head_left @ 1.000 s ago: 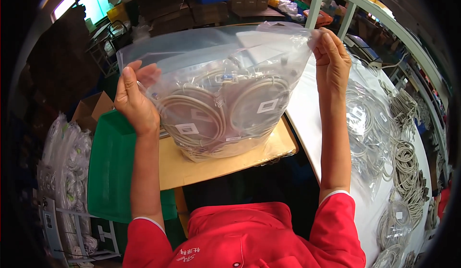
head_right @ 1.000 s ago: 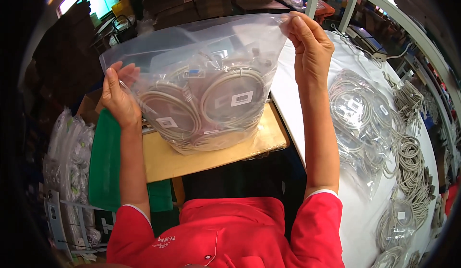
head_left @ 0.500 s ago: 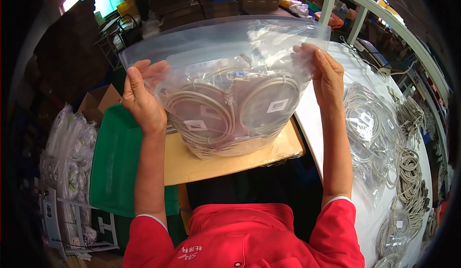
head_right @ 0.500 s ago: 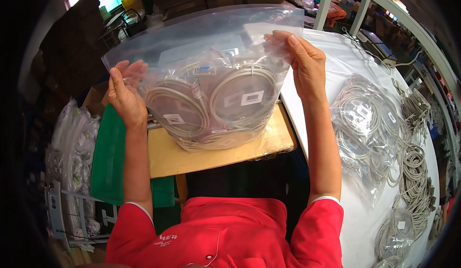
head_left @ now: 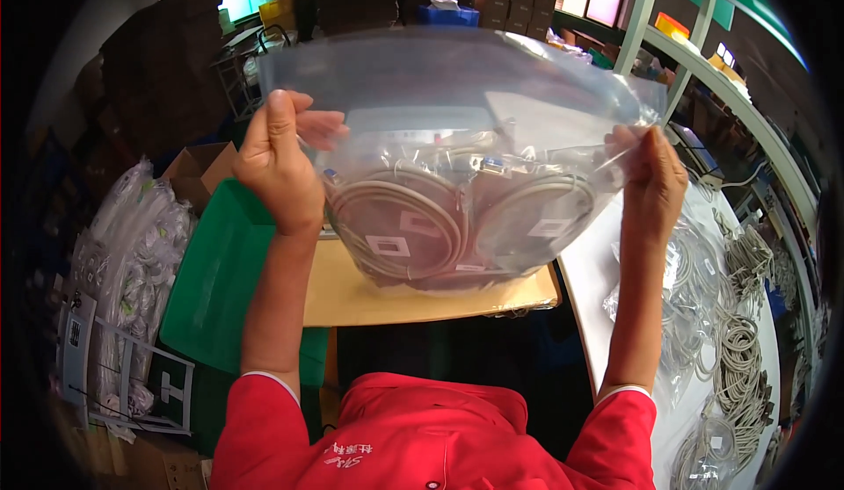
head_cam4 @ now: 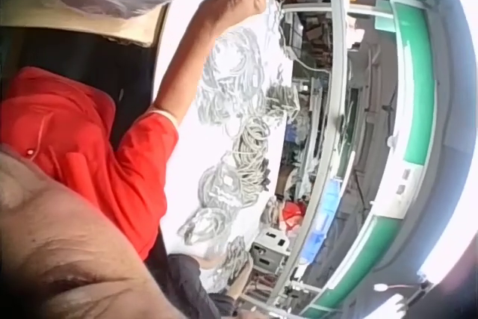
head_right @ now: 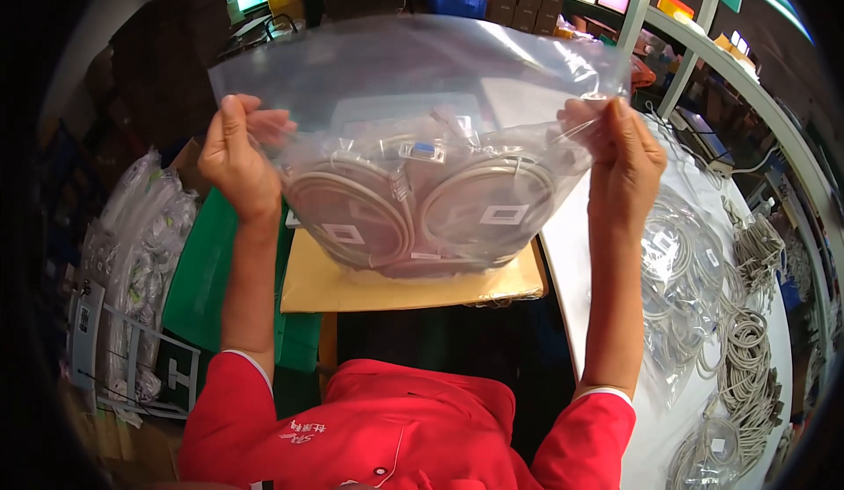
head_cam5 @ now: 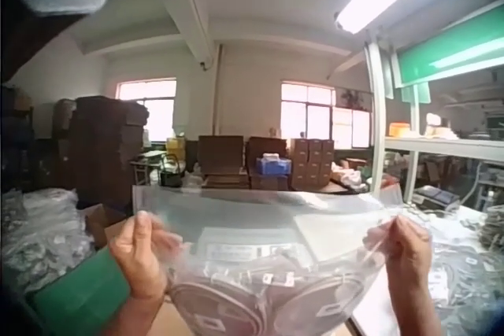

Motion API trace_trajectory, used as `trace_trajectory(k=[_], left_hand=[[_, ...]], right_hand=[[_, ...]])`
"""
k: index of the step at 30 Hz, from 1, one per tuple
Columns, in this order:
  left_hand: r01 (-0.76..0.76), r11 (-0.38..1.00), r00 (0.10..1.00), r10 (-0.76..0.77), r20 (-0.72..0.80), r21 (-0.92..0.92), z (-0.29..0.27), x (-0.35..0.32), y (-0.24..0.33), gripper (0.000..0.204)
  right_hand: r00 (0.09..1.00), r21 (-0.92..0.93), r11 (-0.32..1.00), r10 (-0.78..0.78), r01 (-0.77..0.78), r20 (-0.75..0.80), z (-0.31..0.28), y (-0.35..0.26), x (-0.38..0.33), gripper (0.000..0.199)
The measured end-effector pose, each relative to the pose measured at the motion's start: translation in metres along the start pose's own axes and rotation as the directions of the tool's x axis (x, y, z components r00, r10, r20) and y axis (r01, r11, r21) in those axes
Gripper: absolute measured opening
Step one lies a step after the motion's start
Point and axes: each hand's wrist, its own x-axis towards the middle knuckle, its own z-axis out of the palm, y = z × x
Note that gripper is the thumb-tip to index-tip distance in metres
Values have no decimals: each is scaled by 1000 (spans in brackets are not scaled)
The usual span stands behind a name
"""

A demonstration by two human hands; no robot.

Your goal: Seal small bags of coiled cables using a heat sealer and pack them into a larger shipping bag.

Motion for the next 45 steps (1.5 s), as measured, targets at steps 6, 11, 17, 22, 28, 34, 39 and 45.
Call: trace_trajectory(k=[6, 11, 17, 22, 28, 34, 39, 45], left_hand=[[-39, 976, 999, 39, -6, -214, -3, 38, 78, 29], [181, 964, 982, -165, 96, -193, -6, 30, 52, 30], [448, 893, 892, -450, 53, 43, -36, -63, -47, 30], [601, 792, 787, -610, 90, 110, -50, -108, -120, 28], [760, 641, 639, -767, 59, 107, -73, -145, -164, 27], [818, 571, 570, -821, 36, 62, -82, -147, -183, 27], [874, 486, 485, -874, 15, 24, -83, -145, -182, 25], [858, 512, 512, -859, 12, 42, -87, -140, -188, 26]], right_hand=[[775, -324, 735, -632, 595, -11, 33, -74, 11, 23], [757, -383, 766, -618, 517, -214, 27, -46, -12, 23], [948, -280, 959, -130, 45, -291, 1, 49, -73, 20], [923, -278, 943, 66, -182, -379, -45, 136, -90, 20], [876, -288, 878, 248, -383, -413, -62, 191, -110, 20], [836, -269, 823, 377, -500, -399, -69, 206, -105, 16], [761, -131, 799, 489, -587, -426, -74, 221, -103, 13], [747, -159, 783, 481, -601, -458, -71, 229, -96, 14]])
